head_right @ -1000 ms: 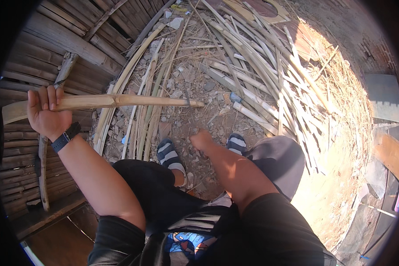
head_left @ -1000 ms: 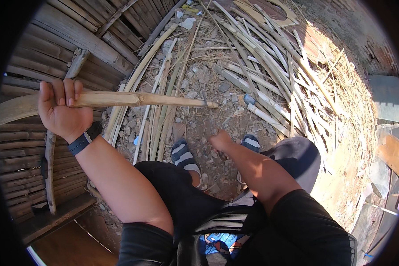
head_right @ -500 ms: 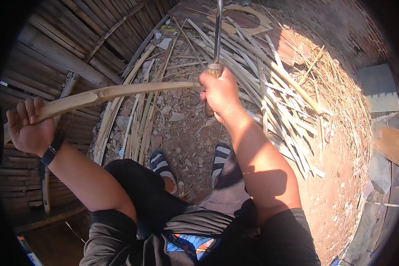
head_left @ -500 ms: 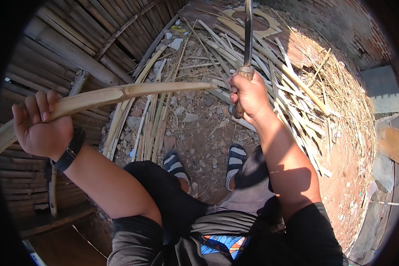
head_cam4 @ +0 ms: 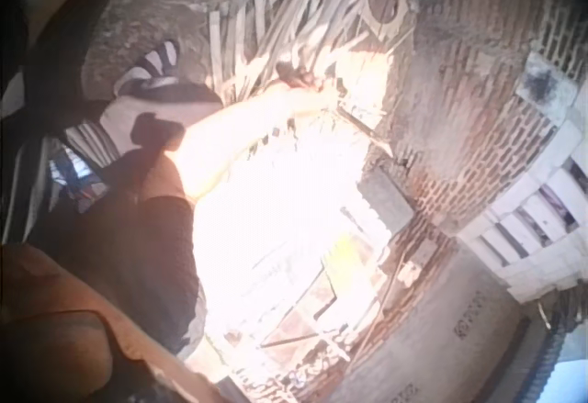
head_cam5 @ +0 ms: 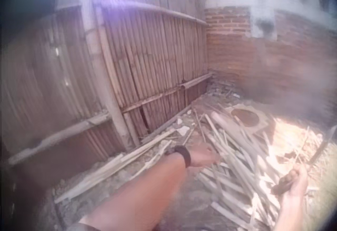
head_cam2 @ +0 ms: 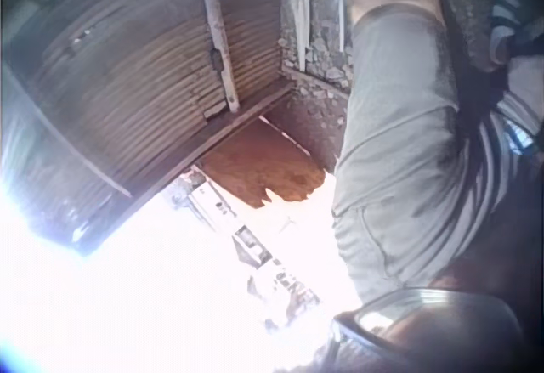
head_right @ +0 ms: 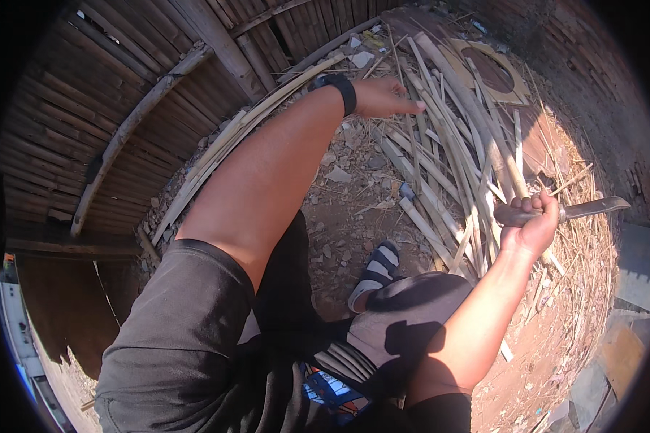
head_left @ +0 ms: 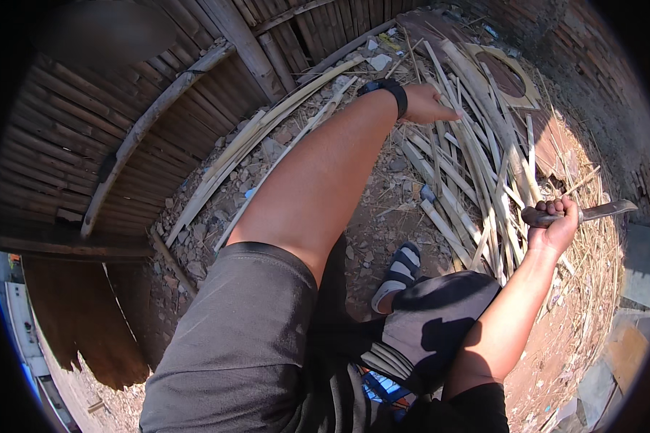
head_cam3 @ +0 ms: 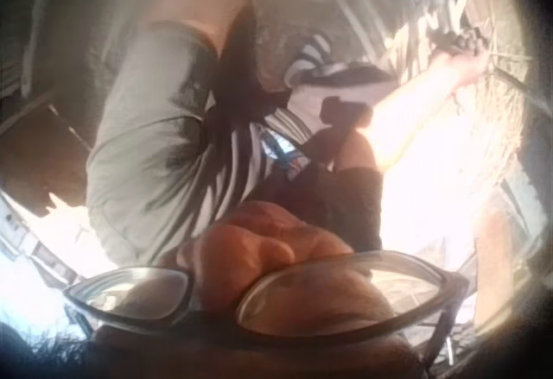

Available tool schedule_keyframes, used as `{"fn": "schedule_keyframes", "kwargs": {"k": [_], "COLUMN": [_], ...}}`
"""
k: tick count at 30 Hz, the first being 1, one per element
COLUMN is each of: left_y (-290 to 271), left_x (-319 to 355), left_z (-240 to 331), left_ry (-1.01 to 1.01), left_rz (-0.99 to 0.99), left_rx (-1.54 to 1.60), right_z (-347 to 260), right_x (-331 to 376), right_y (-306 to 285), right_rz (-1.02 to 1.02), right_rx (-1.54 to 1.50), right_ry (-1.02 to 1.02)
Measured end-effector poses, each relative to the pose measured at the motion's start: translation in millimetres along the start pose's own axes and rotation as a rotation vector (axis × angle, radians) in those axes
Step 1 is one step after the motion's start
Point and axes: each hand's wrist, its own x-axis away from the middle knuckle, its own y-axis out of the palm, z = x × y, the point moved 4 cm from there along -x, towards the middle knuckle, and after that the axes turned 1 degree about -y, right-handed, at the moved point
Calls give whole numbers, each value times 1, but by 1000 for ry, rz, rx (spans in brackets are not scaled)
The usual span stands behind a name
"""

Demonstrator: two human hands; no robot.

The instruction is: The person sits on the ground and uses a knife to shave and split a piece of bamboo. They hold the bamboo with one hand and use the knife to remove strips of material, occasionally adjusting the bamboo's position.

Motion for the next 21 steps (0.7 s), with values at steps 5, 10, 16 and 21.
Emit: {"fn": "schedule_keyframes", "kwargs": {"k": [5,10,16,21], "left_y": [-21,56,200,222], "left_x": [115,303,391,395], "left_z": [-170,-416,-498,-491], "left_ry": [-26,-604,-1005,-1143], "left_rz": [355,811,558,362], "left_rx": [231,51,48,6], "right_z": [4,13,-5,29], "right_x": [3,3,-14,-28], "right_y": [-7,5,14,-16], "right_rz": [114,4,-217,-31], "right_rx": [180,233,271,571], "right_ry": [-2,30,123,126]}}
